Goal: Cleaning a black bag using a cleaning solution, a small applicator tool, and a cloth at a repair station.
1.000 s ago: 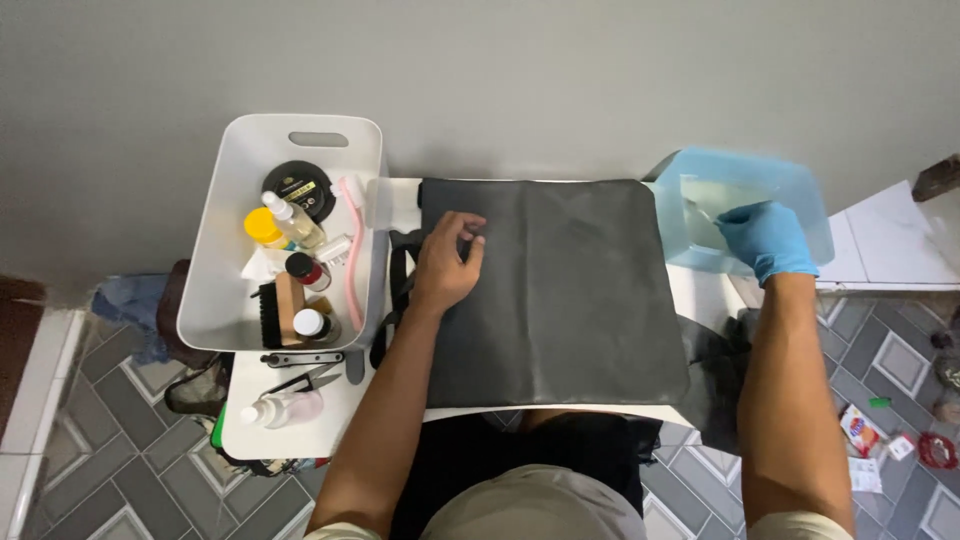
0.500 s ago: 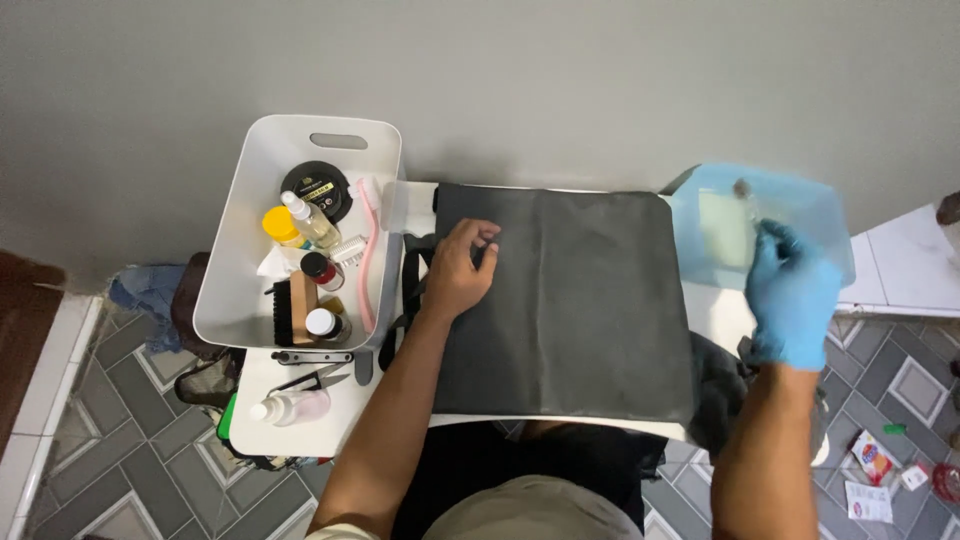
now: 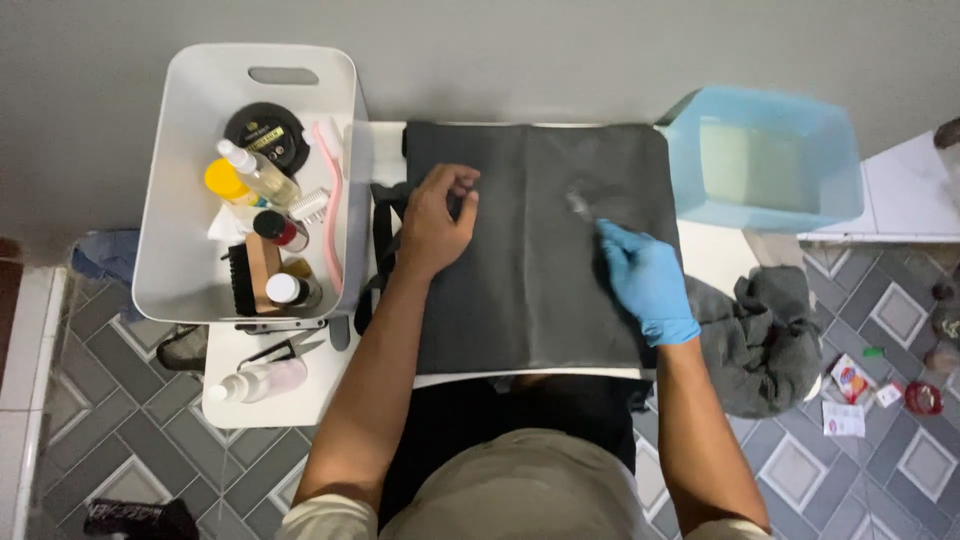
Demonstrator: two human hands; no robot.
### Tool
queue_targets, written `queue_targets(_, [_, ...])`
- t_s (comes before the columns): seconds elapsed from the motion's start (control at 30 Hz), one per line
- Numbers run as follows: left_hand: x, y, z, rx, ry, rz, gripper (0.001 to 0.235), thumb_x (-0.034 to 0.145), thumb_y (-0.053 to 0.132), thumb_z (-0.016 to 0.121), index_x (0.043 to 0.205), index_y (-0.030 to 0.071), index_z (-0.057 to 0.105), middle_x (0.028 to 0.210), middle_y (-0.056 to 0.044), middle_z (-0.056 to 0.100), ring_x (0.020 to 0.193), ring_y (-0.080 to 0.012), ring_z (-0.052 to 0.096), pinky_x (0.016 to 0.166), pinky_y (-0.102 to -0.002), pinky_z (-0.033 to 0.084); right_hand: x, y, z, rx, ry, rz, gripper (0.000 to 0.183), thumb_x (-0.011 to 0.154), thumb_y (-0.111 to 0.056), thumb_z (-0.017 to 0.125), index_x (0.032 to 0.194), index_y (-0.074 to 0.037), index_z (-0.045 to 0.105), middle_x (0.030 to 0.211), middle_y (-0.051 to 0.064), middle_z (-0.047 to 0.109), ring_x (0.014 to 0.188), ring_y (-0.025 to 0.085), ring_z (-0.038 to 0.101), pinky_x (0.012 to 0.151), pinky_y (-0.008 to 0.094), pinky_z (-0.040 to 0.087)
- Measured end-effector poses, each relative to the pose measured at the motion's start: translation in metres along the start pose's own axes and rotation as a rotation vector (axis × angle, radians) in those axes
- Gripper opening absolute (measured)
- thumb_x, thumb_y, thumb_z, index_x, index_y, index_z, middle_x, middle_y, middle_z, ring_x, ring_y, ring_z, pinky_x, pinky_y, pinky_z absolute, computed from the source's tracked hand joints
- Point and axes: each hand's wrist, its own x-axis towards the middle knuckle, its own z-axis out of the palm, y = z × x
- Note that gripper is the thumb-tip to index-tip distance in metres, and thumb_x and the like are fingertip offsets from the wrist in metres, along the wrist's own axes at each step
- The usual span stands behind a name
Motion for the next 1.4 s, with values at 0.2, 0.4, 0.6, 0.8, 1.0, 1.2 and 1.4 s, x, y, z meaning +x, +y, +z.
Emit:
queue_targets(0.2, [0.0,0.002,-0.002,0.012,0.023,0.03,0.022,0.093,-0.001,0.066,0.113,0.006,0.066,0.094,-0.013,0.067,0.088,-0.0334,0.071,0.079,-0.046,0.055,0.019,0.051,-0.009,-0.199,0.111,0.202,0.035,0.102,-0.012,0.059,0.133,-0.019,0.073,0.108,0.02,0.075,0.098,0.047,0.07,0.088,0.057,0.056])
queue_targets(0.4, [0.0,0.004,-0.001,-0.025,0.027,0.014,0.02,0.094,-0.002,0.064,0.113,0.005,0.067,0.093,-0.015,0.067,0.087,-0.0332,0.07,0.08,-0.045,0.055,0.007,-0.041,-0.005,0.178,-0.144,0.105,0.034,0.094,-0.008,0.064,0.124,-0.019,0.077,0.113,0.018,0.075,0.112,0.045,0.067,0.094,0.056,0.054])
queue_targets(0.6, [-0.003,0.002,-0.001,-0.012,0.028,0.014,0.019,0.095,0.001,0.064,0.113,0.007,0.067,0.094,-0.013,0.068,0.09,-0.0325,0.071,0.081,-0.045,0.054,0.028,0.033,-0.01,-0.226,0.056,0.217,0.039,0.104,-0.012,0.052,0.139,-0.016,0.069,0.104,0.026,0.075,0.096,0.052,0.07,0.086,0.06,0.055])
queue_targets(0.8, [-0.002,0.002,0.0,0.002,0.016,0.017,0.018,0.095,0.001,0.064,0.112,0.006,0.067,0.094,-0.015,0.068,0.089,-0.0346,0.071,0.08,-0.046,0.054,0.037,0.004,-0.003,-0.205,-0.048,-0.082,0.036,0.1,-0.007,0.056,0.13,-0.016,0.073,0.11,0.02,0.075,0.099,0.048,0.07,0.087,0.058,0.056])
queue_targets(1.0, [-0.001,0.005,-0.003,-0.03,0.006,-0.013,0.018,0.095,0.002,0.063,0.112,0.003,0.067,0.093,-0.018,0.069,0.088,-0.0368,0.071,0.08,-0.047,0.055,0.044,-0.018,0.014,-0.272,-0.009,0.058,0.042,0.101,-0.019,0.052,0.14,-0.021,0.065,0.099,0.027,0.075,0.094,0.049,0.072,0.082,0.06,0.057])
queue_targets(1.2, [-0.001,0.005,-0.002,0.035,0.019,0.02,0.018,0.093,0.001,0.066,0.111,0.005,0.068,0.091,-0.016,0.07,0.087,-0.0355,0.072,0.079,-0.046,0.056,0.078,0.062,0.027,-0.319,0.087,0.201,0.049,0.098,-0.007,0.047,0.145,-0.01,0.058,0.096,0.03,0.074,0.091,0.049,0.072,0.079,0.06,0.059])
queue_targets(1.4, [0.0,0.002,-0.002,0.022,0.0,0.01,0.019,0.093,0.002,0.063,0.112,0.004,0.068,0.092,-0.016,0.069,0.088,-0.0342,0.072,0.078,-0.045,0.056,0.07,-0.018,0.019,-0.238,-0.104,0.204,0.046,0.098,-0.018,0.05,0.139,-0.034,0.064,0.106,0.022,0.076,0.1,0.047,0.071,0.086,0.06,0.059])
